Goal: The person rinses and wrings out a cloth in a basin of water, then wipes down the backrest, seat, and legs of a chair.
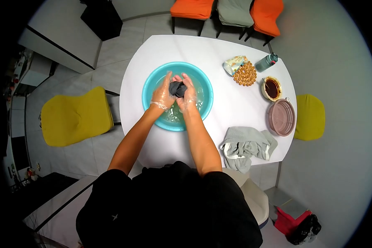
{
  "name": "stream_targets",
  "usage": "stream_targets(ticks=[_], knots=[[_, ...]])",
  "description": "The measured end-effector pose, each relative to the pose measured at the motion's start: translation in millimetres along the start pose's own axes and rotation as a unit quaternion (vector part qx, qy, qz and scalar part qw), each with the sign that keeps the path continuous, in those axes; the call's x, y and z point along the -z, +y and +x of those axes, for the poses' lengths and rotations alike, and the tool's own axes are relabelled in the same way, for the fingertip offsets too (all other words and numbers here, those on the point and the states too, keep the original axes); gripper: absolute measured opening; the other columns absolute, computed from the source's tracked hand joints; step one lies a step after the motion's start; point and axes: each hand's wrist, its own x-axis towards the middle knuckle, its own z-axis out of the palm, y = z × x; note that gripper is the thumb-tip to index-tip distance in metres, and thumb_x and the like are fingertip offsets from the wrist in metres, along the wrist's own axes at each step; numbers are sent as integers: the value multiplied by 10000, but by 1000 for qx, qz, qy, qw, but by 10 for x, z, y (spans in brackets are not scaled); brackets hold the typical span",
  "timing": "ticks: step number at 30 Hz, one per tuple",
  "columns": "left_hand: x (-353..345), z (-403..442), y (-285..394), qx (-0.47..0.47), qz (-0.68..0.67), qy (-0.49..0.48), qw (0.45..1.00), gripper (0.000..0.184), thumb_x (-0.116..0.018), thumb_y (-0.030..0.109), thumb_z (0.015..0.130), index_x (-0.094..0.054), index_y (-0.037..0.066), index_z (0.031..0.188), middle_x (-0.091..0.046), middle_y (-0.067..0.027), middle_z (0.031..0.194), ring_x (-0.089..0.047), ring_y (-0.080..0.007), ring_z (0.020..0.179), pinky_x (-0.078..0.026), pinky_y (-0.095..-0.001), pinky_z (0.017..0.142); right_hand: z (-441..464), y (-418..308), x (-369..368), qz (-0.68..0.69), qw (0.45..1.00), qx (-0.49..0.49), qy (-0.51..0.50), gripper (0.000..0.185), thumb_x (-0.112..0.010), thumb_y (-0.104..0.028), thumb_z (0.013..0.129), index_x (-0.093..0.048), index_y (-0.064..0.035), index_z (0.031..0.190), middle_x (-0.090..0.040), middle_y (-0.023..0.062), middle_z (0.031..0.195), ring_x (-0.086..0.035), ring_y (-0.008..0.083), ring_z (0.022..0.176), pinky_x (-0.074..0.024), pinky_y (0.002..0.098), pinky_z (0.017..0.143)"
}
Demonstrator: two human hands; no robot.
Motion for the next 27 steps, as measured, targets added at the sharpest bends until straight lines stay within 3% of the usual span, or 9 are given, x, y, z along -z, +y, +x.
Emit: stream_targets(ticks=[3,6,9,13,16,21,22,24,27], knots=[[-23,41,21,-64,118,9,991,925,-713,81,771,-226,182,1551,-600,-193,1266,-635,-419,1062,-523,-499,885,-87,64,-52,-87,995,23,47,403,-542,-271,1011,-524,-40,1341,-612,143,1247,-597,265,1147,-495,415,1023],[-2,25,92,7,230,-61,971,787,-688,26,746,-417,186,1467,-671,-216,1145,-663,-411,983,-542,-496,808,-89,60,-90,-191,979,13,74,417,-552,-338,1013,-574,-51,1316,-623,116,1254,-591,219,1147,-486,382,1024],[-202,96,-290,35,133,-51,989,478,-693,36,748,-622,88,1217,-708,-168,910,-693,-352,797,-543,-452,693,-12,8,102,-264,964,-1,-8,507,-528,-432,1003,-584,-31,1309,-614,137,1286,-583,245,1169,-479,414,1034],[-122,18,-214,210,-270,-168,924,164,-706,159,840,-622,43,920,-597,-28,702,-530,-151,547,-433,-314,520,-37,-302,58,-102,970,-151,-163,715,-398,-569,999,-475,17,1400,-548,231,1366,-524,376,1284,-465,508,1062],[-11,-61,-140,317,-549,-320,704,234,-680,240,897,-556,78,782,-548,-9,654,-492,-133,504,-410,-302,485,-9,-398,75,-8,937,-246,-249,785,-369,-610,992,-387,13,1471,-554,228,1350,-528,372,1290,-464,536,1059],[-329,-339,-16,172,-803,-418,387,287,-610,361,979,-529,93,920,-383,25,583,-332,-90,472,-264,-252,481,16,-160,-6,156,859,-310,-377,799,-397,-660,956,-365,-86,1511,-601,215,1081,-632,387,1024,-396,703,1027],[-445,-350,-13,97,-837,-452,293,292,-612,373,980,-533,94,955,-376,28,578,-327,-86,471,-248,-252,483,13,-58,-9,197,841,-303,-402,777,-396,-673,949,-424,-83,1452,-593,211,1095,-630,389,1019,-400,700,1021],[-548,-386,78,30,-866,-447,221,306,-619,386,977,-537,93,1018,-363,32,563,-342,-91,465,-326,-258,471,44,124,-9,276,800,-289,-448,756,-395,-700,934,-543,-76,1335,-576,203,1122,-627,395,1010,-408,695,1010],[-496,-382,165,-61,-887,-442,115,341,-553,414,1004,-570,78,1052,-438,18,558,-404,-120,446,-379,-254,446,-67,26,-147,229,862,-239,-385,468,-521,-548,933,-579,-85,966,-539,204,1193,-597,406,1062,-472,617,951]])
